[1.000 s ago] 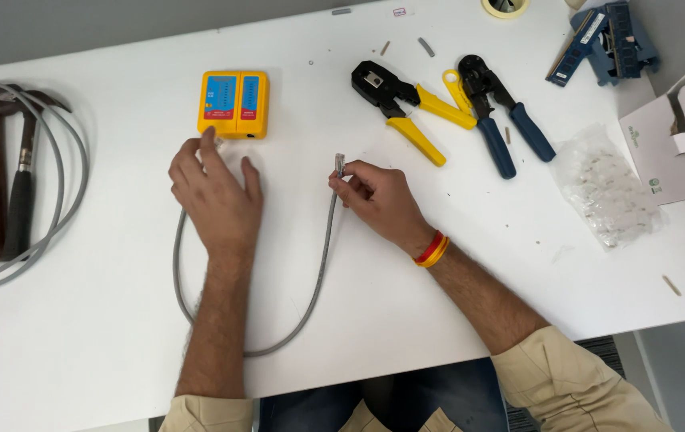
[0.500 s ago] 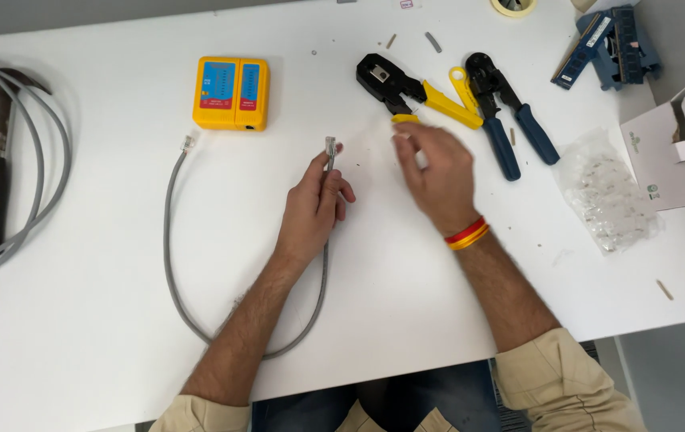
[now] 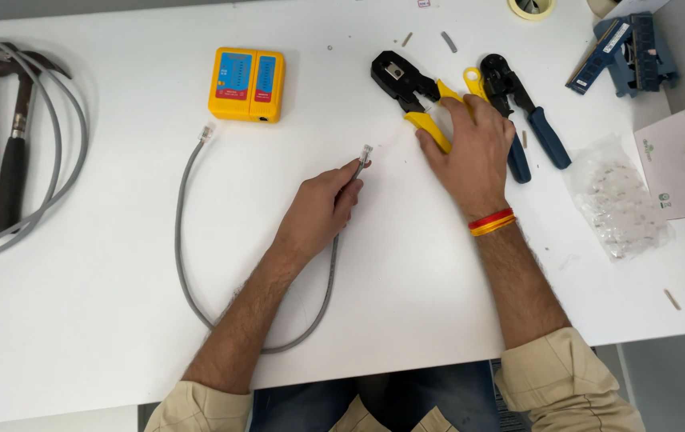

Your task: The recorder prepares a network cable by stripping the outer casing, inserting the wires into an RJ45 connector, crimping it, and then testing the connection using a cable tester.

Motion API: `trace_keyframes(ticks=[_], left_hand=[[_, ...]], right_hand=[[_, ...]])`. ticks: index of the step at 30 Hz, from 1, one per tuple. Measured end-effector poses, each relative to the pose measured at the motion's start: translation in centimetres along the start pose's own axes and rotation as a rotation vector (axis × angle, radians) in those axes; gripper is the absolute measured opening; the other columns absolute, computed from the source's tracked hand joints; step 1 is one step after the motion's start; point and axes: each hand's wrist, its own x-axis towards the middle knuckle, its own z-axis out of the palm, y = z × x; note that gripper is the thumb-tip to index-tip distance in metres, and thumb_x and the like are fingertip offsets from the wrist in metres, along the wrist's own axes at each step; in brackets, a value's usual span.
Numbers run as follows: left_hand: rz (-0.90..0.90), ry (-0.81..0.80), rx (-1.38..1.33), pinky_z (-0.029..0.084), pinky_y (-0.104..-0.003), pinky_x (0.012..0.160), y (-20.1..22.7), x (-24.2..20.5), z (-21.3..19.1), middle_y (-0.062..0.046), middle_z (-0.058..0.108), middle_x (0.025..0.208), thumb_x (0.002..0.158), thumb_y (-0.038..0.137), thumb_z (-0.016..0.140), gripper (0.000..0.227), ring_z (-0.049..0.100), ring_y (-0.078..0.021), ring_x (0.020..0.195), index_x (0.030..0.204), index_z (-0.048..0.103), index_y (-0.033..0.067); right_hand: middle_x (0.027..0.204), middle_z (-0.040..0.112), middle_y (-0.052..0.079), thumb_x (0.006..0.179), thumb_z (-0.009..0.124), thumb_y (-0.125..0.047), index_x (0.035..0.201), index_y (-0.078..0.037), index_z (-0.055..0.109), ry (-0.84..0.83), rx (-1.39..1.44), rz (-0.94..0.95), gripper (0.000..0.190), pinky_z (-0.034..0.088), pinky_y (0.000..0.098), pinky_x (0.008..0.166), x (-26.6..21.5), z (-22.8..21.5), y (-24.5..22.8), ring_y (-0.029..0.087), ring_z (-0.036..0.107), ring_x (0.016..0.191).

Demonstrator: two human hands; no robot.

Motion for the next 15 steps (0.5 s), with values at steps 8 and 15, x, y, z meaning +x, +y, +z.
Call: trace_keyframes(ticks=[8,15], left_hand=[[0.110,0.094,0.402,0.057,-0.045,0.075,-1.4,-3.7,-2.2,-0.015,0.068,0.099,0.097,0.011,0.060,0.027,0.067,-0.0330,0.085,0.123,0.066,0.0065],[-0.156,0.333,0.880,0.058,-0.045,0.073,-5.2,-8.0,-8.5,-0.017,0.067,0.100,0.101,0.011,0.061,0.018,0.064,-0.0315,0.088,0.115,0.070,0.0062]], right_hand=[[0.137,0.057,0.022,0.094,0.082,-0.036,0.134,-0.003,0.064,0.019,0.029,0.014,0.054,0.032,0.0521,0.108,-0.1,-0.2,-0.3,0.036,0.050,0.131],[0.138,0.057,0.023,0.095,0.082,-0.035,0.135,-0.003,0.064,0.056,0.004,-0.006,0.054,0.032,0.0516,0.107,-0.2,0.4,-0.3,0.036,0.049,0.131]])
